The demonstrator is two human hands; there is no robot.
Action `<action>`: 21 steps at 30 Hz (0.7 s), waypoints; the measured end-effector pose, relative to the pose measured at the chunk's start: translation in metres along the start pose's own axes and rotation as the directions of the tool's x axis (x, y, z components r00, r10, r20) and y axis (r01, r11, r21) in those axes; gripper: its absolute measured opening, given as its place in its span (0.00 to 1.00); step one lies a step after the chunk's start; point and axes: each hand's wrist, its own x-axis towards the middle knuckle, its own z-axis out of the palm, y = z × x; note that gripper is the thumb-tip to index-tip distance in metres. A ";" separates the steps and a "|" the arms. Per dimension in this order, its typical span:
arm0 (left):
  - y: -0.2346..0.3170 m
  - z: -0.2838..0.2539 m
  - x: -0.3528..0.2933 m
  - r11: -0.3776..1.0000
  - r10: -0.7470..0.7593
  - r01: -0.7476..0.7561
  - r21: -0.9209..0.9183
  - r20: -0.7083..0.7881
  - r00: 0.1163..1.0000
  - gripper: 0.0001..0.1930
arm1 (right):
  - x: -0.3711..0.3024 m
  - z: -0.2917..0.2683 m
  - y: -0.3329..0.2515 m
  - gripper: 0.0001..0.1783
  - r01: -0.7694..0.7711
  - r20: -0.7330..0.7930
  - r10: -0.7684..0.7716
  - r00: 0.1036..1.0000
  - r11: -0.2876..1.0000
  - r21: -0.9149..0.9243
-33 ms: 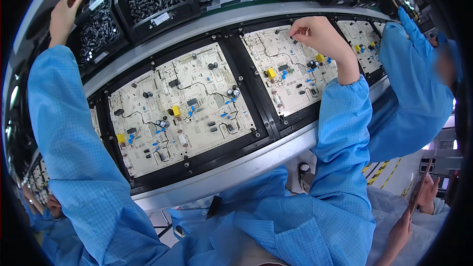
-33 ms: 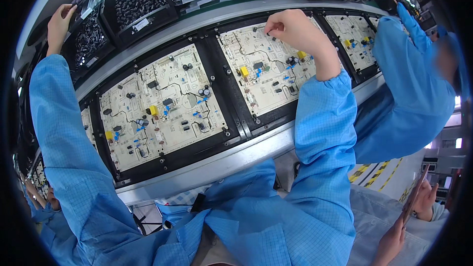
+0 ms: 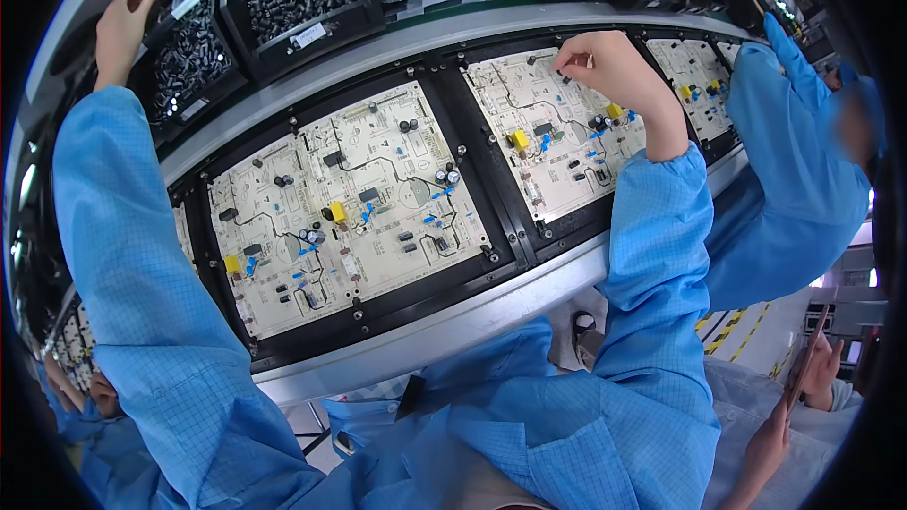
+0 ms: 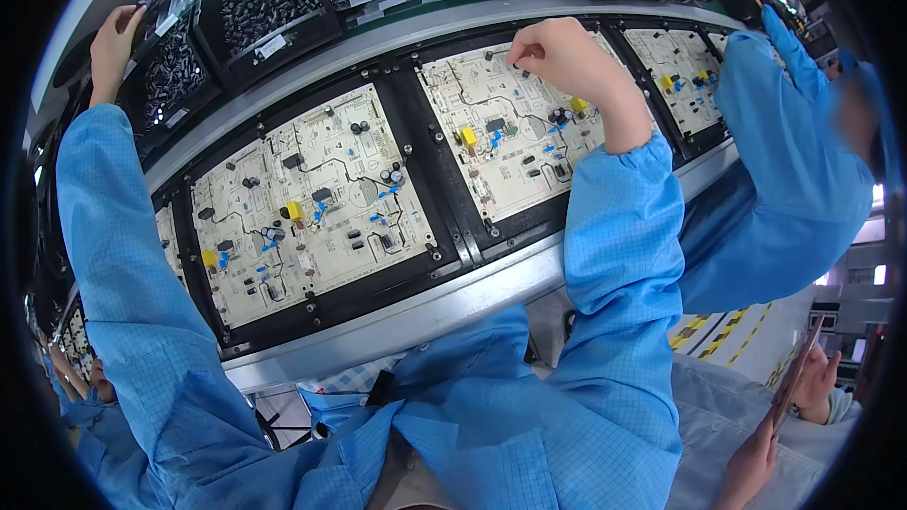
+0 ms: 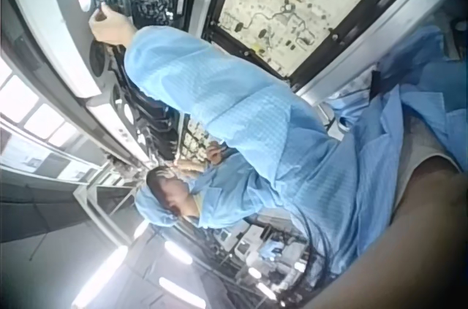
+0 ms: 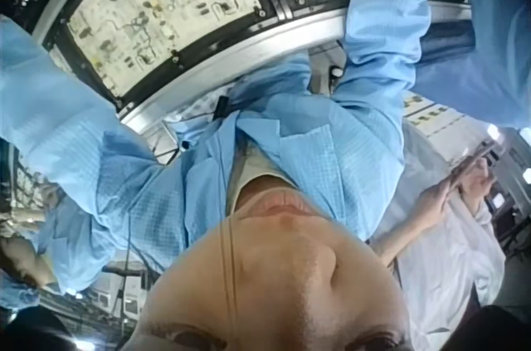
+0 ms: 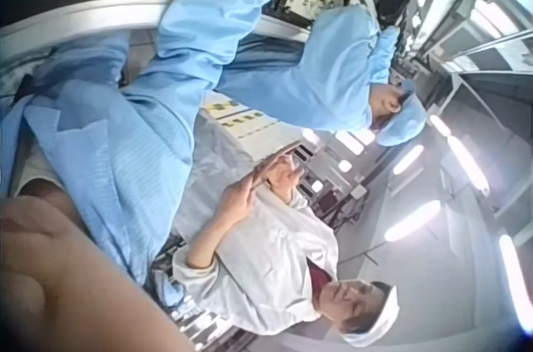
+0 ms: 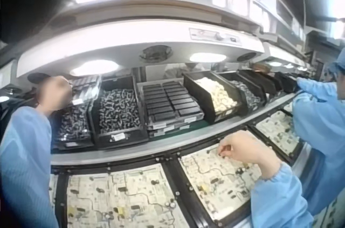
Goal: Manually placing small electronic components onto printed circuit boards on a moving assembly line.
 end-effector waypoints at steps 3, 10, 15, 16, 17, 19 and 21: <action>0.009 -0.006 0.007 0.999 -0.004 -0.002 -0.046 -0.126 0.992 0.17 | 0.002 0.008 0.005 0.07 0.040 -0.044 -0.042 0.998 0.998 -0.053; 0.094 -0.025 -0.008 0.916 0.193 -0.233 -0.328 -0.149 0.970 0.15 | 0.008 0.012 0.009 0.09 0.034 0.009 -0.034 0.999 0.999 0.007; 0.238 -0.077 -0.075 0.790 0.325 -0.170 -0.589 0.166 0.931 0.13 | 0.004 0.012 0.021 0.08 0.030 0.003 -0.030 1.000 0.999 0.041; 0.247 -0.080 -0.082 0.775 0.368 -0.171 -0.608 0.215 0.904 0.12 | 0.004 0.012 0.020 0.08 0.038 0.002 -0.038 0.999 0.998 0.043; 0.236 -0.062 -0.081 0.756 0.453 -0.246 -0.607 0.214 0.865 0.12 | 0.006 0.013 0.015 0.08 0.050 -0.006 -0.050 0.999 0.997 0.053; 0.236 -0.034 -0.092 0.709 0.569 -0.376 -0.596 0.168 0.805 0.13 | 0.006 0.013 0.014 0.07 0.055 -0.016 -0.054 0.998 0.996 0.064; 0.253 -0.021 -0.110 0.591 0.597 -0.323 -0.739 0.131 0.792 0.12 | 0.007 0.014 0.016 0.07 0.038 -0.006 -0.037 0.999 0.998 0.059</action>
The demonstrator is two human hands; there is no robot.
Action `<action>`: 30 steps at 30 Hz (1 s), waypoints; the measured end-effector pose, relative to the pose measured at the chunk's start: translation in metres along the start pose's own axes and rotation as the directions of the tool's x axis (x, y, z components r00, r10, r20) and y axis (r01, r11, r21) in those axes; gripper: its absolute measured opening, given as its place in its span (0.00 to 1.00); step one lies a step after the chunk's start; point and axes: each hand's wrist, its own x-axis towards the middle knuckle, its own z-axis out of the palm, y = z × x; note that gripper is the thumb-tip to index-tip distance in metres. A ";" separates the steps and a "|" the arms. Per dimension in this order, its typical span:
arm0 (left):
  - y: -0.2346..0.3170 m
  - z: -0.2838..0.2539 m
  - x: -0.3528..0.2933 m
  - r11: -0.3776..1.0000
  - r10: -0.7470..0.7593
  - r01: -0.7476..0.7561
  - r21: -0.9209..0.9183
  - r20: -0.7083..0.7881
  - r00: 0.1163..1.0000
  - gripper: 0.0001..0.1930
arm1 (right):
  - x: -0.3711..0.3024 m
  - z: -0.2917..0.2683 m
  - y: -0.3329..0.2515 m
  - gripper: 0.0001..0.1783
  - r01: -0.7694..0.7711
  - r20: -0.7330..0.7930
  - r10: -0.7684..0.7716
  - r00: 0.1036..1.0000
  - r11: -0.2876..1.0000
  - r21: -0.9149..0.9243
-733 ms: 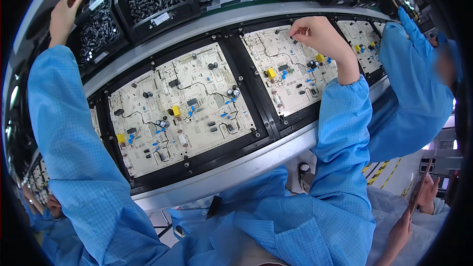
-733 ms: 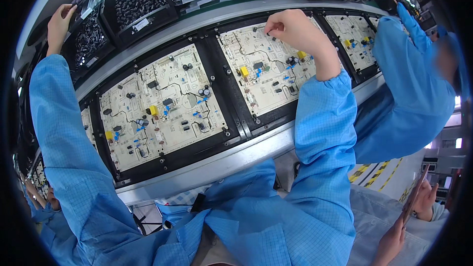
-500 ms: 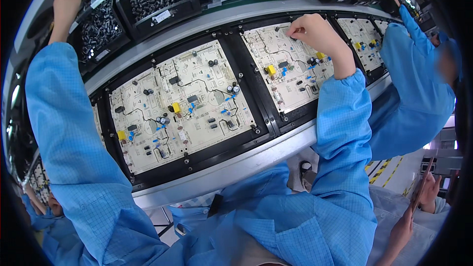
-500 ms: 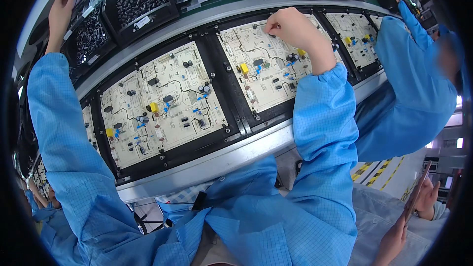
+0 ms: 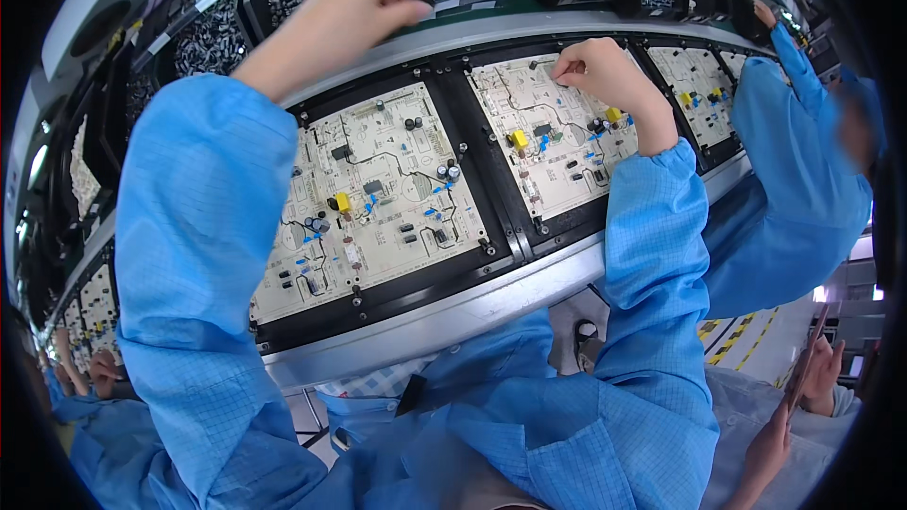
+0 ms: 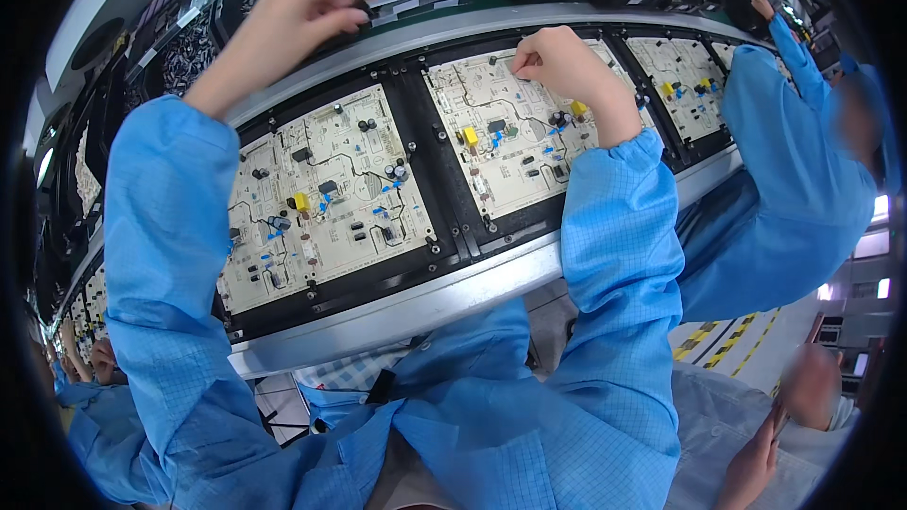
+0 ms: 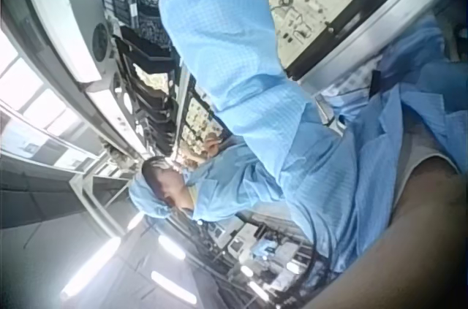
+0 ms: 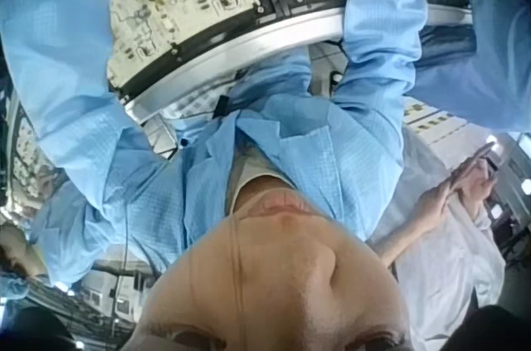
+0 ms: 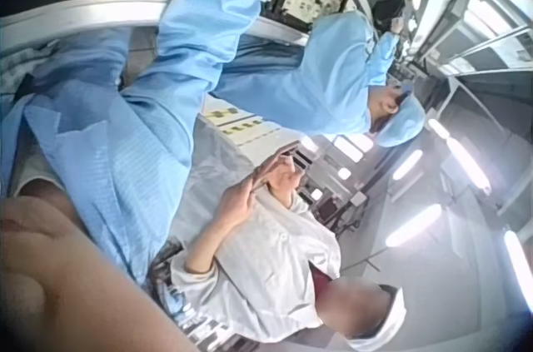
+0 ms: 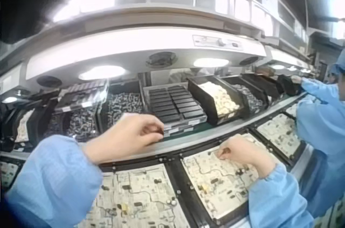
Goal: Manually placing small electronic components onto printed circuit boards on a moving assembly line.
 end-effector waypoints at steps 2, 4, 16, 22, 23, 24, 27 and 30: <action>0.004 0.021 0.003 0.997 -0.008 0.011 -0.080 0.042 0.999 0.12 | -0.001 0.000 0.002 0.07 -0.014 -0.009 0.014 1.000 1.000 0.004; 0.012 0.033 0.006 0.982 -0.076 0.096 -0.163 0.126 0.989 0.12 | -0.001 -0.001 0.002 0.07 -0.027 -0.018 0.027 0.999 1.000 0.009; 0.010 0.096 0.029 0.944 -0.210 0.276 -0.179 0.320 0.924 0.09 | -0.002 0.000 -0.003 0.07 0.020 0.048 -0.020 0.999 1.000 -0.007; 0.007 0.122 0.036 0.979 -0.141 0.182 -0.097 0.327 0.935 0.07 | -0.001 0.002 -0.001 0.08 -0.017 -0.062 0.017 0.998 1.000 0.005; 0.007 0.124 0.036 0.979 -0.147 0.185 -0.083 0.336 0.930 0.07 | 0.000 0.001 -0.003 0.08 -0.006 -0.070 0.007 0.997 1.000 0.007; 0.006 0.124 0.036 0.979 -0.151 0.188 -0.082 0.335 0.930 0.07 | 0.001 0.001 -0.004 0.08 0.004 -0.079 -0.003 0.997 1.000 0.009; 0.012 0.127 0.038 0.972 -0.176 0.223 -0.079 0.391 0.903 0.07 | -0.001 0.000 -0.001 0.09 0.007 -0.131 -0.008 0.991 1.000 -0.008; 0.011 0.127 0.037 0.969 -0.192 0.237 -0.075 0.379 0.905 0.07 | 0.000 -0.001 -0.004 0.09 0.020 -0.113 -0.023 0.993 0.999 -0.027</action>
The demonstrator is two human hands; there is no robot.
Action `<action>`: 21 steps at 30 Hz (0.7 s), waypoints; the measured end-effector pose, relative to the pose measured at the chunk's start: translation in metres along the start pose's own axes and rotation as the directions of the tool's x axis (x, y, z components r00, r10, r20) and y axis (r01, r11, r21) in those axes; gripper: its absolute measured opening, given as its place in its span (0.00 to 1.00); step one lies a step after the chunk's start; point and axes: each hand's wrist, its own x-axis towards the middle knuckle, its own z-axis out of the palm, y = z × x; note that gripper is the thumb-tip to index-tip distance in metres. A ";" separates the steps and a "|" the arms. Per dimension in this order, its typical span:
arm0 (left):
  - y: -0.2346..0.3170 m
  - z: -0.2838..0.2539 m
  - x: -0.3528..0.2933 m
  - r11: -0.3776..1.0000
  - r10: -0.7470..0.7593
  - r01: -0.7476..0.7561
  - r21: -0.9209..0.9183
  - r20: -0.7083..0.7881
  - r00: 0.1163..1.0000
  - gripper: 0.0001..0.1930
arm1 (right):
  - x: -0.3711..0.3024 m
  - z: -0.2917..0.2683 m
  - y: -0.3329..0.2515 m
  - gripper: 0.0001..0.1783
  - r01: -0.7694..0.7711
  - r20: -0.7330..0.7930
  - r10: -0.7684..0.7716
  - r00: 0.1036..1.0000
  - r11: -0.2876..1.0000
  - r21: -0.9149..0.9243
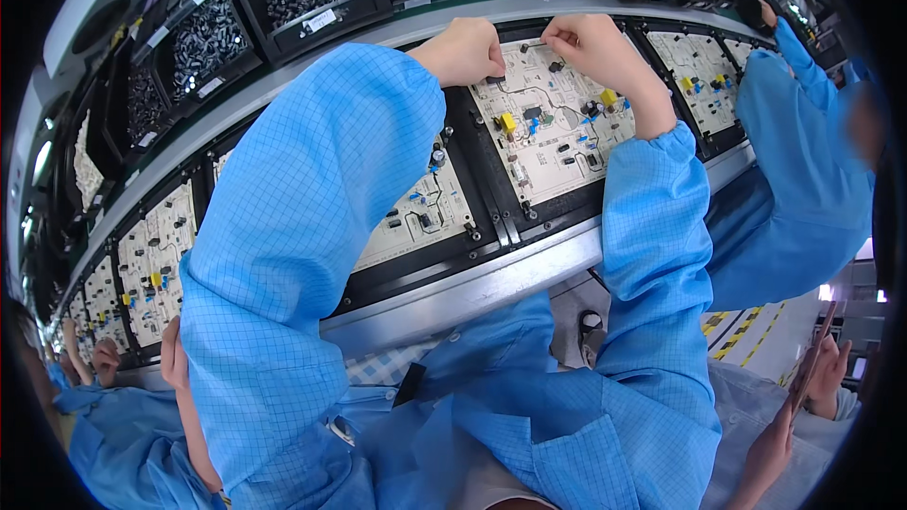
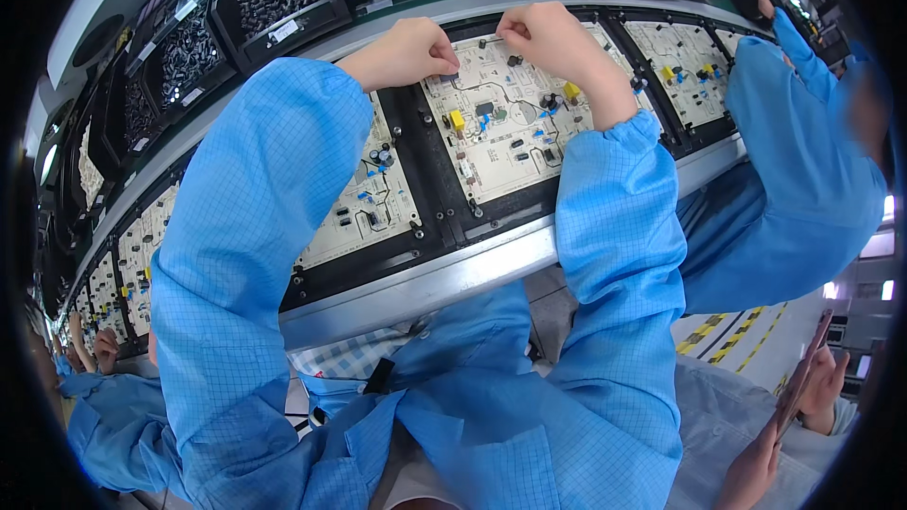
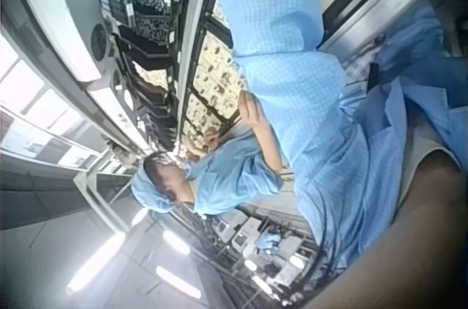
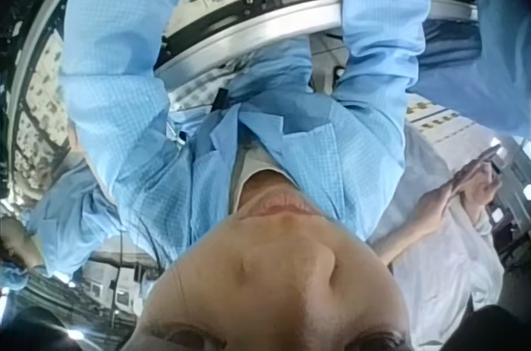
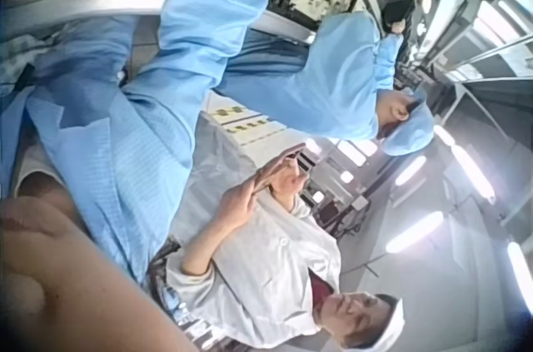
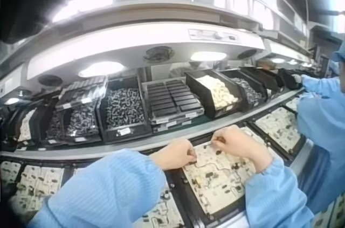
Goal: Manually placing small electronic components onto printed circuit boards on a moving assembly line.
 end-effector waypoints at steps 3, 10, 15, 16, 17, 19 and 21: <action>0.000 -0.002 -0.002 0.999 -0.031 0.031 -0.028 0.001 1.000 0.07 | 0.000 0.001 0.000 0.09 0.039 -0.019 -0.039 0.999 0.999 0.004; 0.000 0.000 0.000 1.000 -0.015 0.014 -0.003 -0.005 1.000 0.07 | -0.002 0.002 0.004 0.09 0.038 -0.021 -0.037 0.999 0.999 0.016; 0.004 0.000 0.000 1.000 -0.014 0.014 -0.005 0.003 1.000 0.07 | -0.003 0.001 0.006 0.09 0.051 -0.018 -0.051 0.999 0.999 -0.004; 0.005 -0.001 -0.001 1.000 -0.006 0.006 -0.002 0.015 1.000 0.07 | -0.003 0.001 0.003 0.09 0.051 -0.017 -0.051 0.999 0.999 -0.003; 0.007 -0.002 -0.002 1.000 0.001 -0.001 0.000 0.025 1.000 0.08 | -0.002 0.000 0.001 0.10 0.055 -0.019 -0.055 0.998 0.998 -0.005; 0.005 -0.002 -0.003 1.000 0.017 -0.017 0.000 0.021 1.000 0.08 | 0.005 -0.005 -0.011 0.10 0.070 -0.019 -0.070 0.997 0.997 -0.009; -0.001 -0.003 -0.003 1.000 0.027 -0.027 0.001 0.006 1.000 0.08 | 0.021 -0.010 -0.031 0.11 0.251 -0.204 -0.236 0.950 0.966 0.053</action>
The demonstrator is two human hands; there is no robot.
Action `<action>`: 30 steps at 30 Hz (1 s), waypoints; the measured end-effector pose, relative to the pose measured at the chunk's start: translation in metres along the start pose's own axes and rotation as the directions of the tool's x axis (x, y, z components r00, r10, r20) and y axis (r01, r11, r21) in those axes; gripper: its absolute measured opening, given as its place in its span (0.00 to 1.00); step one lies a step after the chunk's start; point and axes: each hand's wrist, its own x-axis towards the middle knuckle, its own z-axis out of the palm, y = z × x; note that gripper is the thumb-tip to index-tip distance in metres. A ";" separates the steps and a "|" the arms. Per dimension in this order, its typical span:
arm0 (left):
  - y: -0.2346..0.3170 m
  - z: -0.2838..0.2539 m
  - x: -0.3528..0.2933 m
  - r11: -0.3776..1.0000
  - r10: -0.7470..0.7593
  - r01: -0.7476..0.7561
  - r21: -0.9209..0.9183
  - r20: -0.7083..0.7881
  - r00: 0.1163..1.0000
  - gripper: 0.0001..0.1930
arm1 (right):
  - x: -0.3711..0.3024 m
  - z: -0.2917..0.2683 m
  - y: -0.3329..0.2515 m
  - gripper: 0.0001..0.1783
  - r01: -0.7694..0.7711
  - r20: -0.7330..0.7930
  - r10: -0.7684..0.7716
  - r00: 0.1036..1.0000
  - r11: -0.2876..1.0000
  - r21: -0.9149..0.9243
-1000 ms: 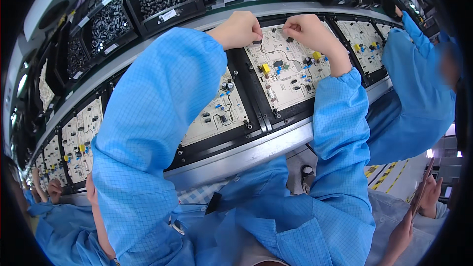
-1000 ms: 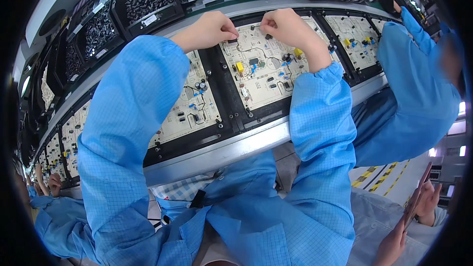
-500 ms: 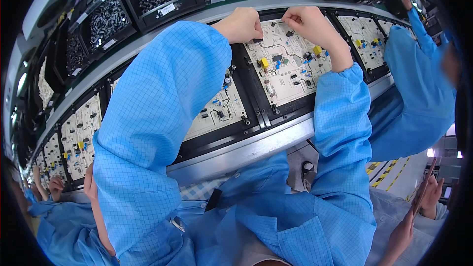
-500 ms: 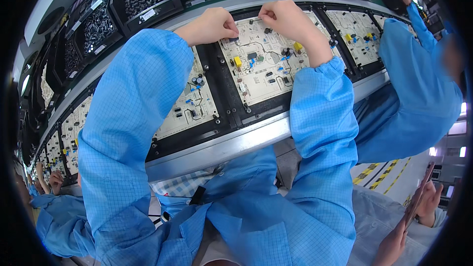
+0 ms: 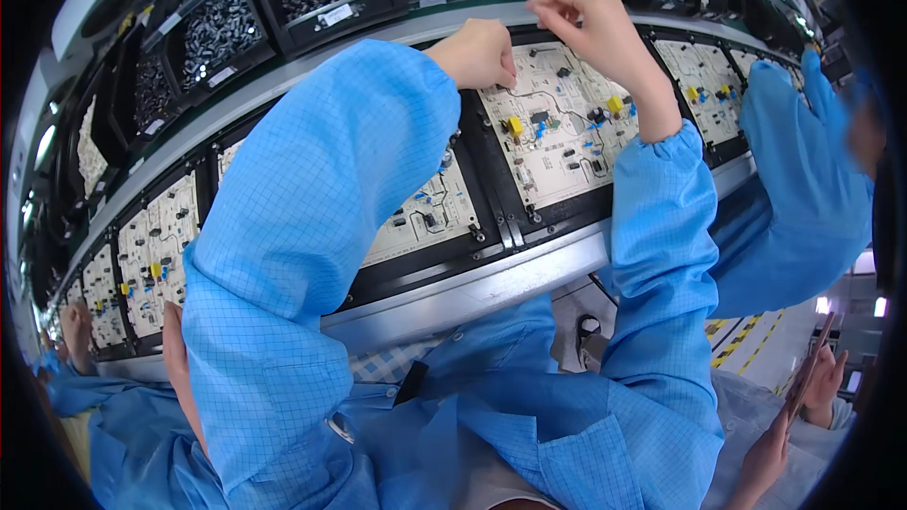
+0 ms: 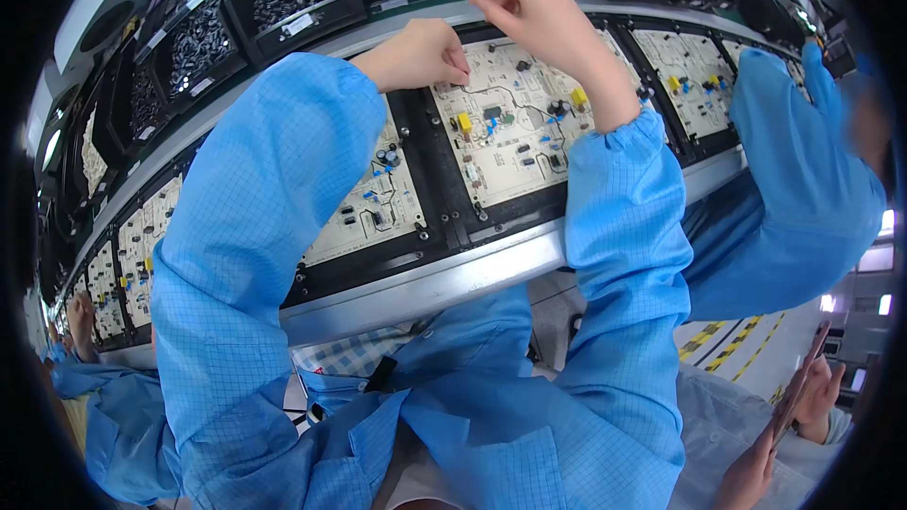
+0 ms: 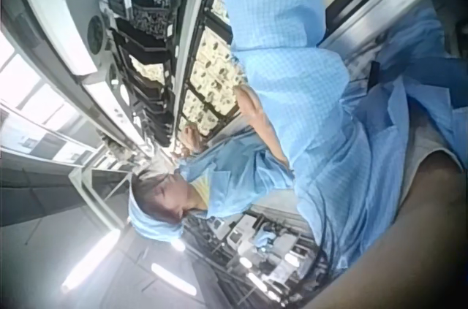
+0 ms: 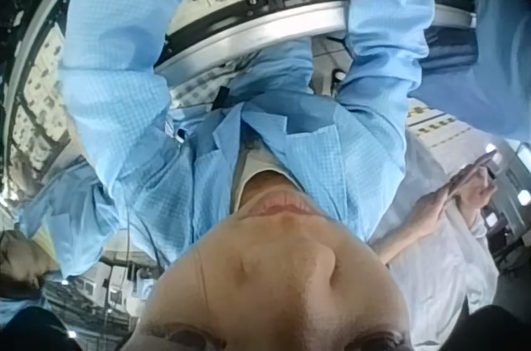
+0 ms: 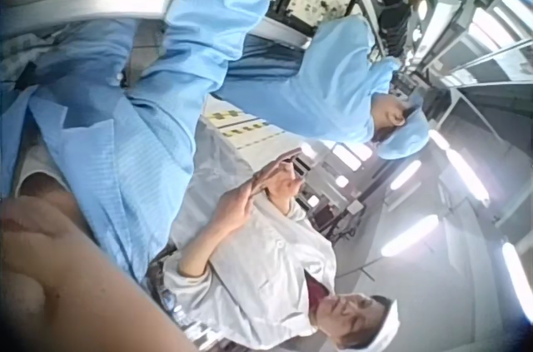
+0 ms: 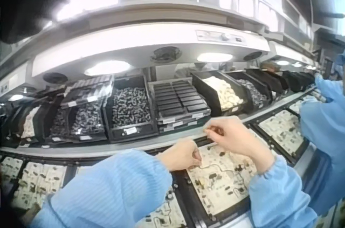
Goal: Manually placing small electronic components onto printed circuit boards on a moving assembly line.
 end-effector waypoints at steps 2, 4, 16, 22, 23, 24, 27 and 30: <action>0.001 0.000 0.002 0.999 0.025 -0.026 -0.048 -0.014 1.000 0.09 | 0.029 0.000 -0.019 0.11 0.128 -0.078 -0.127 0.989 0.992 0.012; 0.003 0.002 0.006 1.000 0.018 -0.018 -0.003 0.001 1.000 0.10 | 0.068 0.009 -0.040 0.11 0.268 -0.029 -0.269 0.963 0.963 -0.026; -0.016 -0.017 -0.068 0.930 -0.084 0.031 -0.366 -0.129 0.988 0.13 | 0.211 0.135 -0.146 0.05 0.666 0.191 -0.640 0.744 0.686 -0.294; -0.094 -0.173 -0.369 0.733 -0.247 0.263 -0.628 0.115 0.962 0.11 | 0.224 0.162 -0.169 0.04 0.733 0.361 -0.647 0.672 0.512 -0.448; -0.095 -0.172 -0.369 0.776 -0.217 0.238 -0.585 0.106 0.970 0.11 | 0.224 0.164 -0.171 0.03 0.715 0.374 -0.616 0.694 0.526 -0.460; -0.095 -0.171 -0.368 0.815 -0.187 0.212 -0.540 0.101 0.977 0.11 | 0.223 0.167 -0.174 0.02 0.696 0.386 -0.583 0.715 0.541 -0.472; -0.102 -0.167 -0.343 0.910 -0.051 0.097 -0.403 0.124 0.991 0.11 | 0.224 0.170 -0.165 0.02 0.678 0.363 -0.587 0.724 0.511 -0.528; -0.097 -0.159 -0.322 0.967 0.065 -0.024 -0.255 0.151 0.986 0.11 | 0.222 0.168 -0.168 0.03 0.696 0.343 -0.623 0.703 0.503 -0.513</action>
